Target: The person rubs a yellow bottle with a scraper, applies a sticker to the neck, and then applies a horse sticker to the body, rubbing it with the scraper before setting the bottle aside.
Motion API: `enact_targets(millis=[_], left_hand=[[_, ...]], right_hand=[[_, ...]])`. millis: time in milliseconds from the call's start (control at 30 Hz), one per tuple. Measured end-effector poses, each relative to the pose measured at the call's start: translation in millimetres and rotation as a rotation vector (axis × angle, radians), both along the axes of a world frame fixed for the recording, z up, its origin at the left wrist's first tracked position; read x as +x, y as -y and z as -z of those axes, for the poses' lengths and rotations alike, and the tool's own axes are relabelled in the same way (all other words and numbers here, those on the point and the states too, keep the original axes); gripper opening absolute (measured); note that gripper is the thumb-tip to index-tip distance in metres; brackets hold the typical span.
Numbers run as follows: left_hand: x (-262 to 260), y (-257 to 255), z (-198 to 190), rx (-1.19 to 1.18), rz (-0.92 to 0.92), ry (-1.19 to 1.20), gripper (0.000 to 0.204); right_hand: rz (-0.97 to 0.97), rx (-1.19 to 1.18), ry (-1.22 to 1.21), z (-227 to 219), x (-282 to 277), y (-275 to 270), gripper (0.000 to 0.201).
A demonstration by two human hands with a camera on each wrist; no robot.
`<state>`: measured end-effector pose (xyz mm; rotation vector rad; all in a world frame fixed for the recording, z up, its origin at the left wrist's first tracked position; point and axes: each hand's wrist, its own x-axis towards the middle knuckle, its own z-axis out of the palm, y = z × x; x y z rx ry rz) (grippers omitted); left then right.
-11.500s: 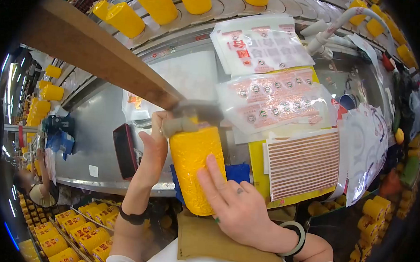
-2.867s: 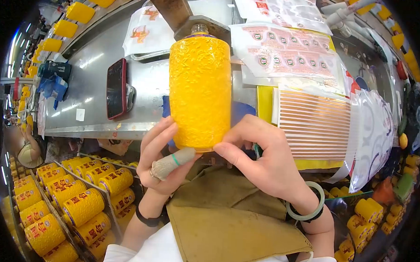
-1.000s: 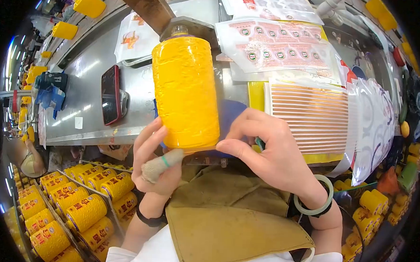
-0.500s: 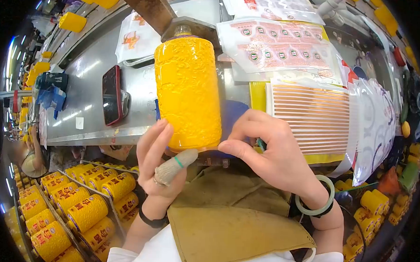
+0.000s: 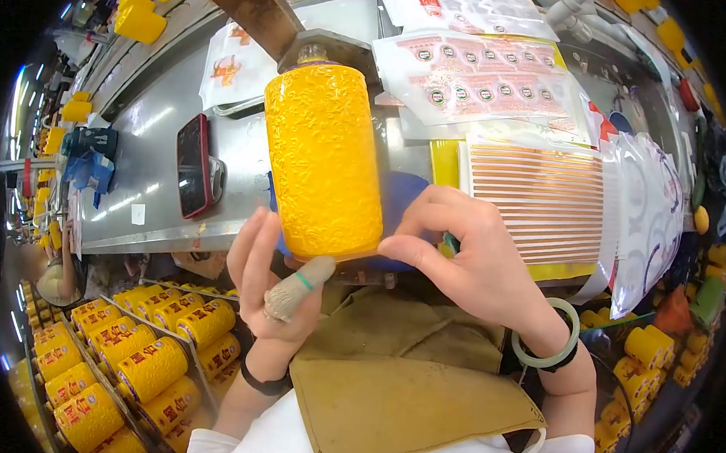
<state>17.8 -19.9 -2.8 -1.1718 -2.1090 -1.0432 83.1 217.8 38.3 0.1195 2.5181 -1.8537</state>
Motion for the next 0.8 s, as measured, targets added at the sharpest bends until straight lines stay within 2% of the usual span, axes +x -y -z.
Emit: enact_targets(millis=[67,167,200,267,333,400,433,500,600,667,733,767,800], left_hand=[[-3.8,-2.9,-4.5,0.011,0.015,0.016,0.027],[-8.6,-1.2,20.0,0.231,0.07,0.153,0.038],[-5.1,-2.3,19.8,0.229,0.074,0.154,0.038],[6.0,-5.4,18.3,0.453,-0.077,0.577,0.04],[9.2,-4.5,17.0,0.46,-0.104,0.539,0.036],[8.1,5.2,18.7,0.189,-0.082,0.259,0.032],[5.3,5.2,17.7,0.19,-0.082,0.26,0.032],[-1.4,2.1,12.9,0.075,-0.057,-0.02,0.029],[-0.7,-1.6,-1.6,-0.045,0.003,-0.024,0.026],[-5.7,-5.2,-1.8,-0.02,0.058,0.026,0.027],[-10.2,-4.9,9.5,0.129,0.068,0.039,0.029],[-4.4,-3.9,12.1,0.213,0.032,0.214,0.033],[0.2,-3.9,14.8,0.211,0.035,0.216,0.033]], right_hand=[[0.001,0.004,-0.004,0.3,-0.1,0.0,0.015],[0.002,0.012,-0.006,-1.1,-0.6,0.3,0.015],[0.0,0.005,-0.002,-2.7,-1.4,1.7,0.016],[0.0,-0.004,0.001,-3.8,-1.9,2.4,0.016],[-0.006,0.014,0.002,-3.9,-2.8,2.6,0.016],[-0.008,0.015,0.0,-2.7,-2.7,1.6,0.016],[-0.006,0.015,0.0,-1.9,-1.9,1.1,0.016],[0.001,0.019,-0.006,-0.7,-0.8,0.4,0.016],[0.007,0.021,-0.009,1.0,-1.4,0.6,0.016],[0.008,0.022,-0.004,0.4,-1.3,1.0,0.016],[0.002,0.002,-0.009,-2.2,-2.2,2.4,0.016],[0.007,0.001,-0.008,-2.4,-2.2,3.7,0.016],[0.0,-0.012,-0.027,-2.2,-2.5,5.4,0.016]])
